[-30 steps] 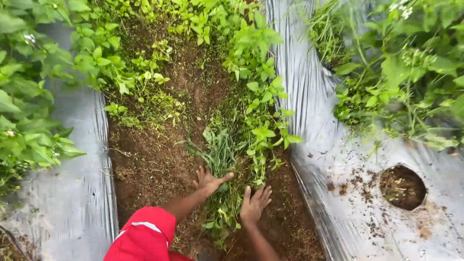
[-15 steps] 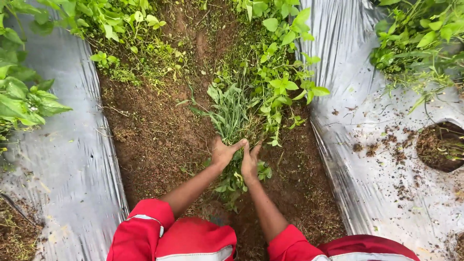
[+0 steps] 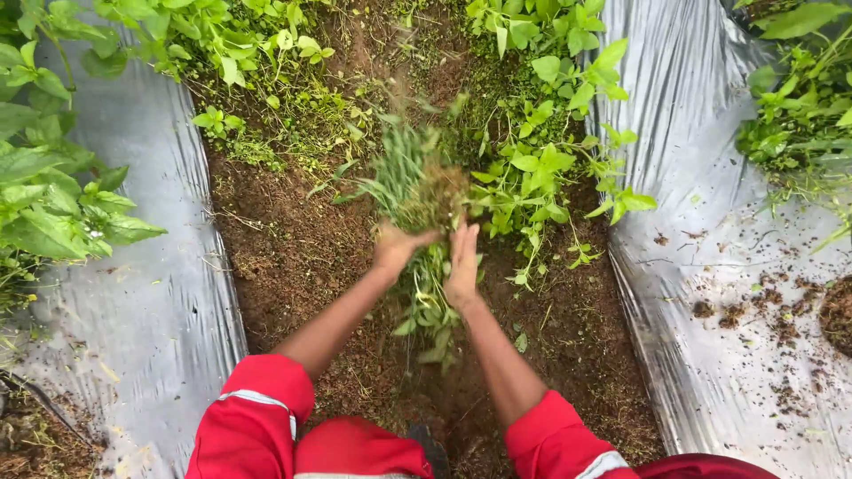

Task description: The person squats in a garden row and removes weeds by hand, pulling them from the soil and placing them in a pile. They then use a small hand hoe to loosen the soil around the base of the plants and clear additional weeds.

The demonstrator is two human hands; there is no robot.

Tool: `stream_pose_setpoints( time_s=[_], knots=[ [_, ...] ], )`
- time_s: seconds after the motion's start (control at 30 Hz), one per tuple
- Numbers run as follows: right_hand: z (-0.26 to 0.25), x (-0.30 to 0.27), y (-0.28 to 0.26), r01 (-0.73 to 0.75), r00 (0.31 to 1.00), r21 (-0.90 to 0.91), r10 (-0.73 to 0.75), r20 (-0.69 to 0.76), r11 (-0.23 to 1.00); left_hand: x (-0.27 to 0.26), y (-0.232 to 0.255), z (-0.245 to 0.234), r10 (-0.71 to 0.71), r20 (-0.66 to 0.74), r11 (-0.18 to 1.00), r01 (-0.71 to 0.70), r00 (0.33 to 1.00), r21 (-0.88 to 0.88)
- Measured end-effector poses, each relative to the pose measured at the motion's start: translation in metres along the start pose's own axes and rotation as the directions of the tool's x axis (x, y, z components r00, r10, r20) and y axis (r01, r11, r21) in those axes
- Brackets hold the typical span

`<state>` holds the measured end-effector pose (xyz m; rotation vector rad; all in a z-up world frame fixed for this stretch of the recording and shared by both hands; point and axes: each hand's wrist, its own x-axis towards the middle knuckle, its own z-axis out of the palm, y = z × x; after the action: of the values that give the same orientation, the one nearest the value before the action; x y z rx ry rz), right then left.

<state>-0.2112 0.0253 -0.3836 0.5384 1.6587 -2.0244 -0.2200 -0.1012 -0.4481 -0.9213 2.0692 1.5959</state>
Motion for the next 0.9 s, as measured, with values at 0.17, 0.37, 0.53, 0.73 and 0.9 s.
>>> stream_pose_setpoints(
  time_s=[0.17, 0.37, 0.53, 0.73, 0.9],
  knots=[
    [0.055, 0.069, -0.051, 0.063, 0.981, -0.005, -0.061, 0.185, 0.998, 0.062, 0.065, -0.075, 0.117, -0.103, 0.993, -0.115, 0.988, 0.024],
    [0.062, 0.099, -0.077, 0.079, 0.978, -0.601, 0.054, 0.199, 0.795, 0.122, 0.084, -0.119, 0.076, -0.169, 0.963, -0.028, 0.983, 0.270],
    [-0.023, 0.127, -0.037, 0.055, 0.998, -0.852, -0.008, 0.059, 0.520, 0.088, 0.099, -0.115, -0.060, -0.198, 0.910, 0.135, 0.978, 0.393],
    [-0.084, 0.142, -0.019, -0.060, 0.973, -0.657, -0.103, -0.206, 0.751, 0.119, 0.090, -0.098, -0.167, -0.152, 0.828, 0.223, 0.974, 0.514],
    [-0.082, 0.192, 0.028, -0.137, 0.972, -0.471, 0.027, -0.233, 0.872, 0.112, 0.151, -0.085, -0.461, -0.290, 0.233, 0.430, 0.838, 0.872]
  ],
)
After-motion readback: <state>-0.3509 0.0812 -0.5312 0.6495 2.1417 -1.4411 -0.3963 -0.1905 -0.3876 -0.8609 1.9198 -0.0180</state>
